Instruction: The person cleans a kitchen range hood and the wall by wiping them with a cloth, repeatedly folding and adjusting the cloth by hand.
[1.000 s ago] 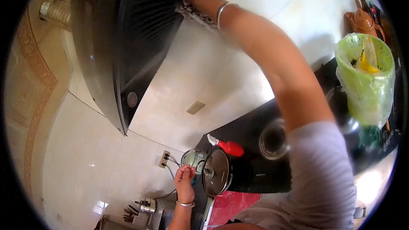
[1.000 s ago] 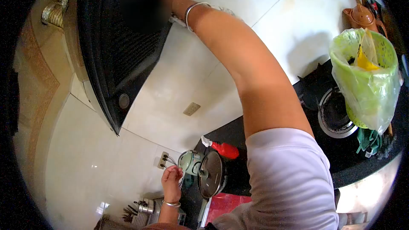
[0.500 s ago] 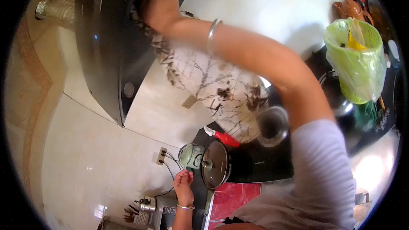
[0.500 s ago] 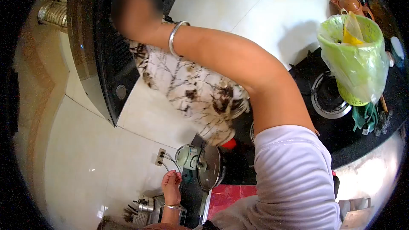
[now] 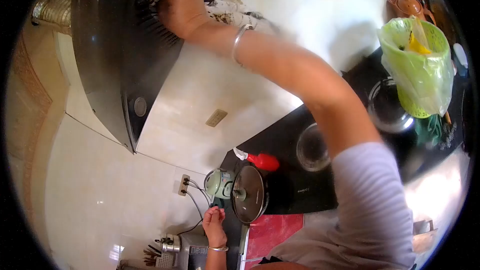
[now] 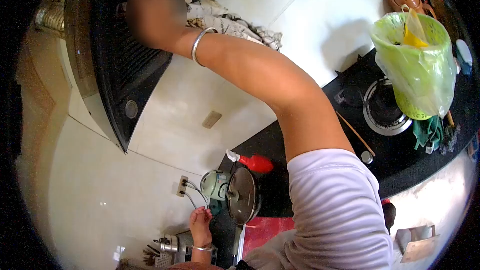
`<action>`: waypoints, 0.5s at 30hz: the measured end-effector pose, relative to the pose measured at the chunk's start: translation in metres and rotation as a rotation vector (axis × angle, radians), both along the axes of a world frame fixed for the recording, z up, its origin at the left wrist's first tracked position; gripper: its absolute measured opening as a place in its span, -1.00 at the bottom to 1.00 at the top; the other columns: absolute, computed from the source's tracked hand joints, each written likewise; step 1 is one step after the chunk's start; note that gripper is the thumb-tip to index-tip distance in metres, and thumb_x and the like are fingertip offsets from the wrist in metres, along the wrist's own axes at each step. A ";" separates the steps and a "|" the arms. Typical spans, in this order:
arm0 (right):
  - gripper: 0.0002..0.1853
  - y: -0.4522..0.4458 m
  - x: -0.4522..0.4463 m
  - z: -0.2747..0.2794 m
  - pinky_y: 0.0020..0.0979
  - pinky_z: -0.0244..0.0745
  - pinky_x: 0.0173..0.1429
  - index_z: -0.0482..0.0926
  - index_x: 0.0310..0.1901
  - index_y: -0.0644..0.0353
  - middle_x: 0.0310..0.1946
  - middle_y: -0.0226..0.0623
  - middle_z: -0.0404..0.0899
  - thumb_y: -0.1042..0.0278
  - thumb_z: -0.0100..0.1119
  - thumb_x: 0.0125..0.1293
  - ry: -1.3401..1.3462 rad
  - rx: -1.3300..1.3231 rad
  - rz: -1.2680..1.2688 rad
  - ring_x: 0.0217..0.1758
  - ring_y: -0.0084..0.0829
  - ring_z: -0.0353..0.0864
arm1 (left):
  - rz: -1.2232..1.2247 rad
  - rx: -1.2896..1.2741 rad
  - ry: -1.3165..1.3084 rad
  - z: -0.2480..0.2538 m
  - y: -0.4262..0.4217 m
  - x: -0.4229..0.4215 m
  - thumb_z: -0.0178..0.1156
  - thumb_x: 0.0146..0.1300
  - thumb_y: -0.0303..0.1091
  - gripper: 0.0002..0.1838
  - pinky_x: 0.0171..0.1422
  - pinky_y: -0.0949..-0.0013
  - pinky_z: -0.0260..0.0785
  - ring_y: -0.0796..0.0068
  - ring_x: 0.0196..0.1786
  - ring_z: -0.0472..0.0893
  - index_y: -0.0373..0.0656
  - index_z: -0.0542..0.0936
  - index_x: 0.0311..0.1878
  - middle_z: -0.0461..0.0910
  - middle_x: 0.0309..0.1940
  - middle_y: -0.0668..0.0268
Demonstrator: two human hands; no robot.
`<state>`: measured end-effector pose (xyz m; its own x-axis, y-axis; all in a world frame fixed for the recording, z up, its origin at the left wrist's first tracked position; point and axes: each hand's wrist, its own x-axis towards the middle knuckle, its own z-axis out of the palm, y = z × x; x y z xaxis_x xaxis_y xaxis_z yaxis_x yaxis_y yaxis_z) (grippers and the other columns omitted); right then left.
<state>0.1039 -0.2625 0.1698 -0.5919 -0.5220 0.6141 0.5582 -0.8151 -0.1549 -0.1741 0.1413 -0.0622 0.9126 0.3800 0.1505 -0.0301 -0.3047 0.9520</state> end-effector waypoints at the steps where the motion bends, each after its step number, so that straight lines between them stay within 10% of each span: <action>1: -0.74 -0.002 0.007 -0.001 -0.11 0.35 -0.26 0.53 -0.31 0.15 -0.32 -0.13 0.48 0.34 0.18 -0.13 -0.033 -0.003 -0.069 -0.26 -0.15 0.44 | 0.012 -0.016 -0.011 -0.002 0.000 0.004 0.04 0.29 -0.39 -0.87 -0.16 0.47 0.41 0.51 -0.31 0.54 -0.24 0.47 -0.19 0.56 -0.36 0.26; 4: -0.78 -0.009 0.005 -0.008 -0.04 0.35 -0.22 0.37 -0.19 0.26 -0.30 0.11 0.41 0.49 0.00 0.08 0.103 0.019 0.433 -0.28 0.15 0.41 | 0.011 -0.025 -0.012 -0.004 -0.004 0.013 0.03 0.29 -0.40 -0.88 -0.16 0.47 0.41 0.51 -0.32 0.54 -0.25 0.48 -0.22 0.56 -0.36 0.26; 12: -0.85 -0.022 0.101 -0.012 -0.07 0.30 -0.25 0.34 -0.27 0.22 -0.36 0.05 0.39 0.54 -0.05 0.08 0.203 0.249 0.473 -0.31 0.06 0.42 | 0.052 -0.068 -0.048 -0.008 -0.004 0.025 0.10 0.25 -0.40 -0.89 -0.14 0.43 0.42 0.46 -0.33 0.54 -0.25 0.49 -0.25 0.52 -0.34 0.29; 15: -0.92 -0.033 0.111 -0.014 -0.09 0.33 -0.22 0.34 -0.29 0.20 -0.36 -0.01 0.43 0.49 -0.07 0.16 0.253 0.192 0.860 -0.31 -0.10 0.48 | 0.096 -0.085 -0.060 -0.011 0.000 0.023 0.12 0.24 -0.38 -0.87 -0.15 0.48 0.41 0.49 -0.33 0.55 -0.23 0.50 -0.22 0.56 -0.35 0.29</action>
<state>0.2146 -0.2960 0.1557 0.1881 -0.8271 0.5296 0.8919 -0.0819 -0.4447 -0.1514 0.1416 -0.0731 0.8618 0.4789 0.1670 -0.0621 -0.2271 0.9719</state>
